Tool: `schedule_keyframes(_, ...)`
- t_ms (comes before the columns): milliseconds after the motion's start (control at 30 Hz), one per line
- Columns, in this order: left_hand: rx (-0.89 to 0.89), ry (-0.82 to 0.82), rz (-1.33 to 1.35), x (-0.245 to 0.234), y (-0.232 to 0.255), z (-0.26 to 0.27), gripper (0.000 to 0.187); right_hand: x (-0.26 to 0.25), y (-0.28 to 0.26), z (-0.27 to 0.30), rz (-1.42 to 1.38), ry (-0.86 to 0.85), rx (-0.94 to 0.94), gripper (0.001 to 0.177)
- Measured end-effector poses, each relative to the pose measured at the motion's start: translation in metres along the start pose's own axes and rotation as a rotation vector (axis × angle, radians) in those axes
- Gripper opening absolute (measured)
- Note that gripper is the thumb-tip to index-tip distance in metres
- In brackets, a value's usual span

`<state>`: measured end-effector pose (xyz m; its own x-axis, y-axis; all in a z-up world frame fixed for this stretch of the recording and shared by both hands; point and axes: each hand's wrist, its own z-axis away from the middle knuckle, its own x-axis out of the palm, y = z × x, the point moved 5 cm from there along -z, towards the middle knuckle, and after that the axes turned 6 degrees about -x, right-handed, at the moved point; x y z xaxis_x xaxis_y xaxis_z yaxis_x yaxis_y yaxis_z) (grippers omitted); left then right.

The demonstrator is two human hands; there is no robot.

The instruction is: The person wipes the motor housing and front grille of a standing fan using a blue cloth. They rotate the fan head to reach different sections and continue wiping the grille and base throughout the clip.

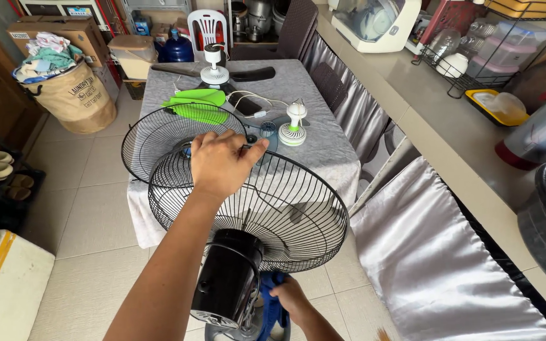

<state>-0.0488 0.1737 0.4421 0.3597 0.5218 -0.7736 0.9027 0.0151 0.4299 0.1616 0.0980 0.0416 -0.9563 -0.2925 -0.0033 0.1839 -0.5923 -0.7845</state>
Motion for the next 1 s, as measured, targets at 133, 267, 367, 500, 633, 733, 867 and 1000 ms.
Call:
schedule_keyframes(133,0.009,0.016,0.019,-0.001,-0.001,0.001,0.061,-0.011,0.018,-0.001,-0.187,0.018,0.125,0.031)
schedule_keyframes(267,0.043,0.050,0.012,-0.003,-0.002,0.001,0.061,0.014,-0.009,0.011,-0.121,-0.188,-0.029,0.036)
schedule_keyframes(367,0.063,0.069,0.028,-0.004,-0.005,0.004,0.060,0.026,-0.024,0.021,-0.071,-0.142,-0.021,0.034)
schedule_keyframes(500,0.042,0.044,0.011,0.001,-0.003,0.004,0.063,0.009,-0.010,0.012,-0.460,-0.037,0.139,0.034)
schedule_keyframes(633,0.071,0.076,0.000,-0.002,-0.003,0.005,0.062,-0.042,0.029,-0.020,-0.854,0.167,0.134,0.031)
schedule_keyframes(733,0.066,0.075,-0.005,-0.004,-0.006,0.004,0.062,-0.054,0.038,-0.048,-0.914,0.106,0.011,0.026)
schedule_keyframes(867,-0.014,-0.027,-0.014,0.001,-0.009,0.001,0.064,-0.018,0.041,-0.042,-1.203,0.107,0.161,0.020)
schedule_keyframes(1000,-0.008,0.030,-0.008,-0.002,-0.005,0.004,0.063,0.030,-0.002,0.007,-0.951,-0.184,0.125,0.028)
